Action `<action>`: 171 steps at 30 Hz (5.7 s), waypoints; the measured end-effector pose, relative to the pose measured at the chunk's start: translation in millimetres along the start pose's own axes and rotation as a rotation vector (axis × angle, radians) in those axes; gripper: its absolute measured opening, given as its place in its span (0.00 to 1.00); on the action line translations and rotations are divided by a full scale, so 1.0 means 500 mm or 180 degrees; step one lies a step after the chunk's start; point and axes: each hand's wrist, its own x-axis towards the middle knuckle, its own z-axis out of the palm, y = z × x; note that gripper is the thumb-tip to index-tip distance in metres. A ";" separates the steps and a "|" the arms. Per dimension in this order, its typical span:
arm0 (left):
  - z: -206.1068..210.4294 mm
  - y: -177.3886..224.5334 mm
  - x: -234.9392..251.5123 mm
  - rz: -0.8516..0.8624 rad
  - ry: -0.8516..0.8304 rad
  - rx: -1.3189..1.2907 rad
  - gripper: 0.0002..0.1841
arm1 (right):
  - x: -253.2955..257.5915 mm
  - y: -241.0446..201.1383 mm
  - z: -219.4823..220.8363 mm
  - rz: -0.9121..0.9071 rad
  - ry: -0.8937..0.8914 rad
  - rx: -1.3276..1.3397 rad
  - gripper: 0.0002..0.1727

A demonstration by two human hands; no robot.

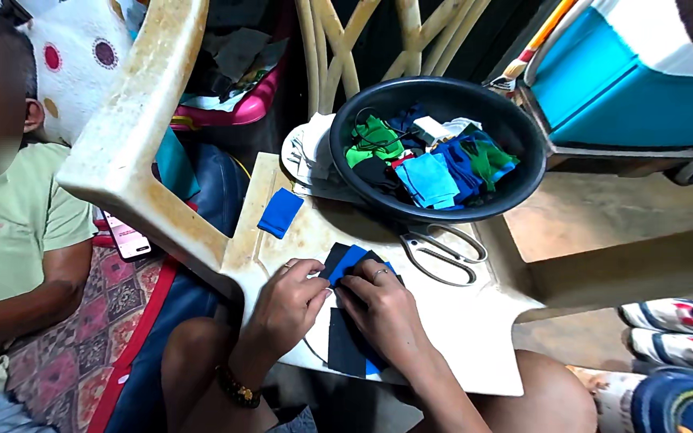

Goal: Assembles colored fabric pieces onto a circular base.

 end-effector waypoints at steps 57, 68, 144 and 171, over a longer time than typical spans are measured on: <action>-0.110 -0.080 0.151 -0.1281 -0.0684 0.0243 0.07 | -0.004 0.033 -0.063 0.0374 0.0297 0.1333 0.12; -0.122 -0.102 0.147 -0.1700 -0.0370 -0.0565 0.06 | 0.113 -0.026 -0.063 0.0273 -0.0715 0.1262 0.09; -0.107 -0.113 0.183 -0.2151 -0.0284 -0.0640 0.06 | 0.280 -0.024 0.087 0.2857 -0.1280 0.3123 0.11; -0.098 -0.107 0.191 -0.2196 -0.0247 -0.0527 0.09 | 0.283 -0.023 0.095 0.2887 -0.1186 0.3180 0.14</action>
